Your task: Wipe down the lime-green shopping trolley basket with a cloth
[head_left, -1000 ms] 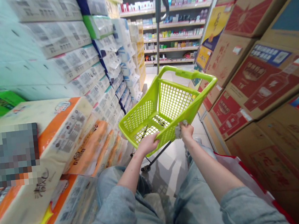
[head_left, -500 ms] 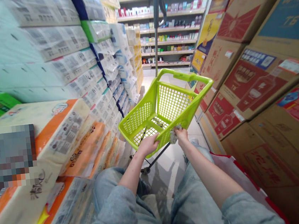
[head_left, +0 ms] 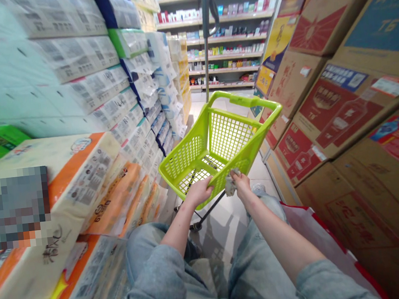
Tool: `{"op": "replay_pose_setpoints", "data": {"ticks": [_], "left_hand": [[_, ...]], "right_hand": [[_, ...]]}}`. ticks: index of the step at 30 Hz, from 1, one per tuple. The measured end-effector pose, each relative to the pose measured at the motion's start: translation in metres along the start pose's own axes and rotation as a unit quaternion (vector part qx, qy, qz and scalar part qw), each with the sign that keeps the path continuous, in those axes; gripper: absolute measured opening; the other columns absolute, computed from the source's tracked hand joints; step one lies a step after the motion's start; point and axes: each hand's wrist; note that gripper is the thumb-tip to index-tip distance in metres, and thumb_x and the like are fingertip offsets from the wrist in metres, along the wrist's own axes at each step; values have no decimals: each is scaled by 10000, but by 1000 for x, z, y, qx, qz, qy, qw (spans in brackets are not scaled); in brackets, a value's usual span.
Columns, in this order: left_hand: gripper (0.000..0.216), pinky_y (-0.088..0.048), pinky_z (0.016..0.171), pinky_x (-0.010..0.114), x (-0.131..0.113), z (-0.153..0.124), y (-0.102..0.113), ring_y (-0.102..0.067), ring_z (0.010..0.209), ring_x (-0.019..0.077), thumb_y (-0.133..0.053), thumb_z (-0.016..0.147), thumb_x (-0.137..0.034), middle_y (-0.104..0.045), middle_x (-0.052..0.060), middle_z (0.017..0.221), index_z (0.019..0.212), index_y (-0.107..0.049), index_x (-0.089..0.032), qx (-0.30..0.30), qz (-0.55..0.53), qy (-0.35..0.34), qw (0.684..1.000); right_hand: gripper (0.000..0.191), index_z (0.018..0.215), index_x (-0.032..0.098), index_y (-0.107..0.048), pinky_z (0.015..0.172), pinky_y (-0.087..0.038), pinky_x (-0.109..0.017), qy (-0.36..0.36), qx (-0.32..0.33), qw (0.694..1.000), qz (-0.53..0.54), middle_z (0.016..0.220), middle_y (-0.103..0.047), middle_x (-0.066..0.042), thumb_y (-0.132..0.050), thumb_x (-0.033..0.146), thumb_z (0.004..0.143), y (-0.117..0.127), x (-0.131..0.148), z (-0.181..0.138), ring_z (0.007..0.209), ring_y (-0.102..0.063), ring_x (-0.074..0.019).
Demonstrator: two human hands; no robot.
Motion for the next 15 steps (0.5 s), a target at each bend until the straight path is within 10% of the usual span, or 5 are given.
{"op": "replay_pose_setpoints", "data": {"ticks": [15], "left_hand": [[337,-462,770,297,-4,4,-1,-633,945,236,-441,849,-276,-684,70,1032,1160,-559,-221,-13,3,0,1000]], "right_hand": [[380,826,163,-675,757,-453,-321,274,76,938,-198,856,-626,-86,-503,500,787,3,16,-24,781,-560,-199]]}}
Point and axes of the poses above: each hand's wrist, its own z-axis towards the middle knuckle, its own y-axis out of the back of the hand, x = y × z
